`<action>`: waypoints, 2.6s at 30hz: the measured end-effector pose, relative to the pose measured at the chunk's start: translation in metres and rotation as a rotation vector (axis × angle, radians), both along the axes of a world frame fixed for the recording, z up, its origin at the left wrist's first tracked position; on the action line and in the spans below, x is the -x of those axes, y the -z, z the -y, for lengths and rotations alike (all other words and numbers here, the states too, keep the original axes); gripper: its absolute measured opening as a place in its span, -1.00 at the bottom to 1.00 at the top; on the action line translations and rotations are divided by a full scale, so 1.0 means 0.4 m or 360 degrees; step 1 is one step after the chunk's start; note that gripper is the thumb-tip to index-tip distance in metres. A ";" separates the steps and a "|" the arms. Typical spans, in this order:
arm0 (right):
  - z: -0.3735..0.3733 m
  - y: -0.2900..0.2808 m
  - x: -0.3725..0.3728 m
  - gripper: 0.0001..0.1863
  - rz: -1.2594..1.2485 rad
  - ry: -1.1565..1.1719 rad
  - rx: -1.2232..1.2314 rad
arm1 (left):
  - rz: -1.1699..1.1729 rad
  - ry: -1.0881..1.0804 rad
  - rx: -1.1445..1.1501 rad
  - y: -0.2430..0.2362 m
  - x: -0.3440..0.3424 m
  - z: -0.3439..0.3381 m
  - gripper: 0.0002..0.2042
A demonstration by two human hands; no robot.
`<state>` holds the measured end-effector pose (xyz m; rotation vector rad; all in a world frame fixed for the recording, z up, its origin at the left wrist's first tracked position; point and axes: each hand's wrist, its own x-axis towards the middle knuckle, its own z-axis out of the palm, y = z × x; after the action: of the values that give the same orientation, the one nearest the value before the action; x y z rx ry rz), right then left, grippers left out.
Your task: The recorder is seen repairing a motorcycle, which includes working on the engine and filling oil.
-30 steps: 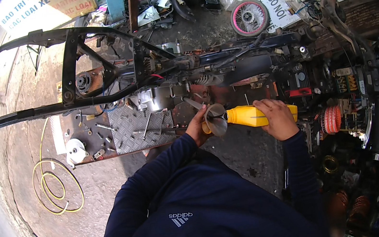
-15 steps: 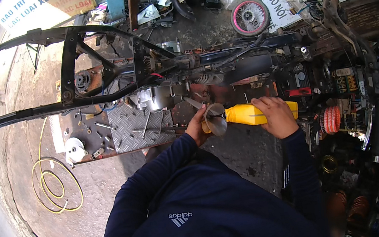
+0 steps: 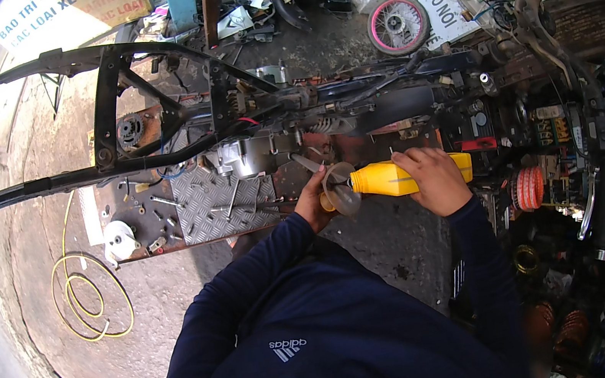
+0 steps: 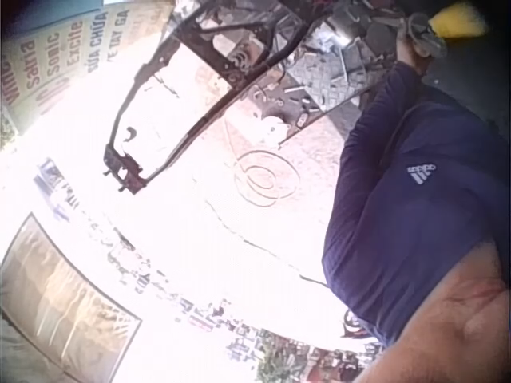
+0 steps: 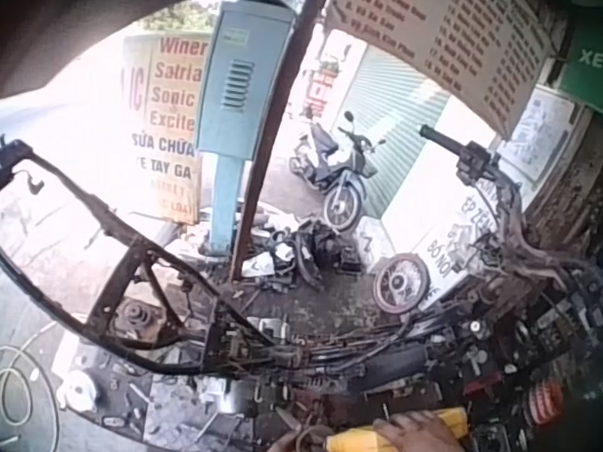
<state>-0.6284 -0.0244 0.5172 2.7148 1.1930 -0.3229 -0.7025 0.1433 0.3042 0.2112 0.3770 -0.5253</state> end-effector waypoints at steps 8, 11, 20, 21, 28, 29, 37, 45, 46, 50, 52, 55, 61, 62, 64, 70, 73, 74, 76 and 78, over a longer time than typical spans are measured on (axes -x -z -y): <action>-0.018 -0.002 -0.011 -0.35 0.0012 -0.0030 0.0056 | 0.0051 -0.0018 0.0056 -0.002 0.000 -0.003 -0.43; -0.027 -0.007 -0.016 -0.35 0.0023 -0.0031 0.0113 | 0.0042 -0.0024 0.0087 0.003 -0.002 -0.001 -0.46; -0.057 -0.020 -0.030 -0.29 -0.0037 -0.0015 0.0262 | 0.0014 -0.0040 0.0069 -0.002 -0.005 0.001 -0.46; -0.060 -0.020 -0.032 -0.29 -0.0033 -0.0020 0.0282 | -0.0059 0.0007 0.0051 -0.002 -0.006 0.000 -0.46; -0.083 -0.025 -0.046 -0.30 -0.0081 -0.0031 0.0348 | 0.0022 -0.0037 0.0071 0.016 -0.012 0.004 -0.47; -0.086 -0.027 -0.047 -0.30 -0.0048 -0.0052 0.0347 | 0.0007 -0.0034 0.0046 0.019 -0.013 0.005 -0.47; -0.096 -0.021 -0.070 -0.30 -0.0093 -0.0068 0.0395 | -0.0067 -0.0050 0.0050 0.013 -0.015 0.005 -0.44; -0.099 -0.011 -0.135 -0.26 -0.0409 0.0017 0.0447 | -0.0092 0.0041 0.0003 0.022 -0.022 0.015 -0.43; -0.101 -0.010 -0.146 -0.23 -0.0523 0.0085 0.0497 | -0.0032 0.0004 0.0027 0.025 -0.022 0.017 -0.43; -0.116 -0.001 -0.188 -0.19 -0.0738 0.0156 0.0621 | 0.0019 -0.0024 0.0005 0.034 -0.025 0.023 -0.44; -0.123 0.008 -0.205 -0.17 -0.0808 0.0119 0.0680 | 0.0000 -0.0037 0.0009 0.039 -0.027 0.025 -0.45; -0.132 0.019 -0.234 -0.15 -0.1008 0.0104 0.0623 | -0.0013 -0.0023 0.0051 0.043 -0.031 0.026 -0.45; -0.139 0.046 -0.303 -0.11 -0.1602 0.0536 0.0701 | -0.0057 -0.0092 -0.0012 0.033 -0.032 0.023 -0.47; -0.138 0.053 -0.312 -0.11 -0.1559 0.0517 0.0733 | -0.0068 -0.0094 -0.0033 0.031 -0.032 0.022 -0.48; -0.135 0.067 -0.328 -0.17 -0.1979 0.0723 0.0630 | -0.0088 -0.0107 -0.0043 0.028 -0.032 0.022 -0.48; -0.135 0.090 -0.367 -0.26 -0.2299 0.1125 0.0607 | -0.0124 -0.0133 -0.0082 0.035 -0.036 0.027 -0.50; -0.140 0.093 -0.380 -0.27 -0.2327 0.1161 0.0582 | -0.0121 -0.0161 -0.0065 0.039 -0.040 0.030 -0.50; -0.142 0.095 -0.383 -0.27 -0.2240 0.1167 0.0603 | -0.0139 -0.0212 -0.0037 0.040 -0.042 0.031 -0.51; -0.145 0.098 -0.388 -0.29 -0.2330 0.1123 0.0618 | -0.0161 -0.0269 -0.0006 0.039 -0.044 0.031 -0.52; -0.145 0.102 -0.391 -0.28 -0.2282 0.1157 0.0648 | -0.0229 -0.0240 -0.0025 0.038 -0.045 0.031 -0.51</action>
<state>-0.4720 0.0338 0.4764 2.1686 0.0232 -2.4665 -0.6843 0.1308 0.2891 0.1591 0.5329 -0.3900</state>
